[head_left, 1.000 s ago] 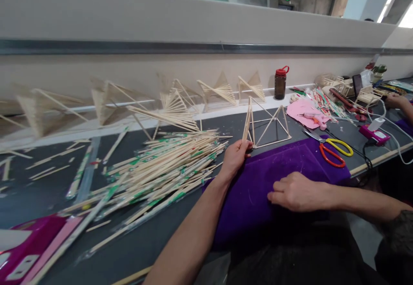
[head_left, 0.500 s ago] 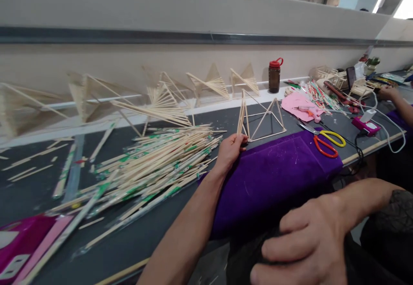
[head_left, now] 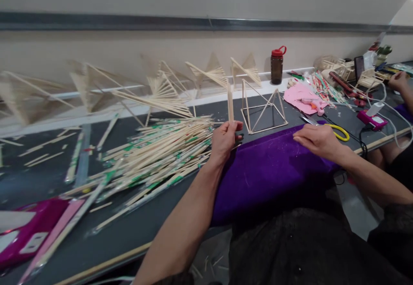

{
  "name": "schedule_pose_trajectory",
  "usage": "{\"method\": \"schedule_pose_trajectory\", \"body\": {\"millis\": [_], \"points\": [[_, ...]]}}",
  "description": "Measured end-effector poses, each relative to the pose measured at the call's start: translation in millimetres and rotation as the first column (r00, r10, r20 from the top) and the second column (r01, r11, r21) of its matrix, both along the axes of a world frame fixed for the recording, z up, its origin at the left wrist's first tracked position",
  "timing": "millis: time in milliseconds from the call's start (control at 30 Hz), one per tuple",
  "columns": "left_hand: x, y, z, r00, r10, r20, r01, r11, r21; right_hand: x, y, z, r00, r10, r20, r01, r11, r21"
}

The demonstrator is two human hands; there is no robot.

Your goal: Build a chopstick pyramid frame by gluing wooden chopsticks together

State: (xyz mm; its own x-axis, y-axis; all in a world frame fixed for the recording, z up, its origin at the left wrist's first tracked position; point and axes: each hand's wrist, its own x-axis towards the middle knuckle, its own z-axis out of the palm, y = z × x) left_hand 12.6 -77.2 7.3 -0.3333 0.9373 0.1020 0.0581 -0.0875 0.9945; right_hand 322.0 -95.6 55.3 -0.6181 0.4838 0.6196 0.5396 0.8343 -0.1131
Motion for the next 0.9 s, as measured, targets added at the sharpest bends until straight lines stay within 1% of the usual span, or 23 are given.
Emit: {"method": "schedule_pose_trajectory", "body": {"millis": [100,200,267,333,400,467,500,533,600,700,767,900], "points": [[0.4,-4.3,8.9,0.992,-0.012,0.125,0.012,1.000,0.000,-23.3,11.7,5.3,0.998,0.062,-0.017,-0.064,0.979,-0.194],[-1.4,-10.1,17.7,0.957,-0.043,0.287,0.063,0.996,-0.061,-61.4,23.3,12.5,0.994,0.095,-0.057,-0.109,0.927,-0.359],[-2.8,-15.0,22.8,0.930,-0.071,0.361,0.115,0.988,-0.102,-89.8,30.9,12.9,0.985,0.097,-0.141,-0.151,0.878,-0.454],[-2.9,-19.9,26.5,0.913,-0.110,0.392,0.168,0.979,-0.116,-115.8,37.9,9.8,0.962,0.062,-0.267,-0.210,0.793,-0.571],[-1.1,-23.9,28.5,0.911,-0.146,0.386,0.200,0.974,-0.103,-136.9,44.1,4.7,0.914,-0.024,-0.406,-0.285,0.675,-0.681],[2.1,-26.4,28.7,0.921,-0.178,0.346,0.220,0.972,-0.087,-151.8,49.1,-0.7,0.848,-0.115,-0.518,-0.371,0.568,-0.734],[3.9,-27.1,28.2,0.929,-0.194,0.317,0.232,0.969,-0.087,-156.9,51.0,-3.1,0.818,-0.146,-0.556,-0.410,0.530,-0.742],[5.4,-27.5,27.4,0.936,-0.207,0.286,0.242,0.966,-0.093,-160.5,52.5,-5.2,0.797,-0.167,-0.581,-0.437,0.505,-0.744],[7.8,-27.6,25.5,0.947,-0.217,0.236,0.249,0.961,-0.117,-164.1,54.4,-8.3,0.772,-0.191,-0.607,-0.468,0.476,-0.745],[9.4,-27.5,23.0,0.957,-0.207,0.203,0.242,0.956,-0.166,-162.6,56.4,-9.8,0.740,-0.223,-0.634,-0.492,0.463,-0.737],[9.8,-28.3,22.1,0.953,-0.235,0.194,0.272,0.941,-0.199,-159.2,57.6,-8.9,0.714,-0.230,-0.661,-0.516,0.465,-0.719],[10.6,-32.2,23.4,0.935,-0.313,0.168,0.346,0.909,-0.231,-149.1,60.2,-4.4,0.658,-0.237,-0.715,-0.550,0.497,-0.671]]}}
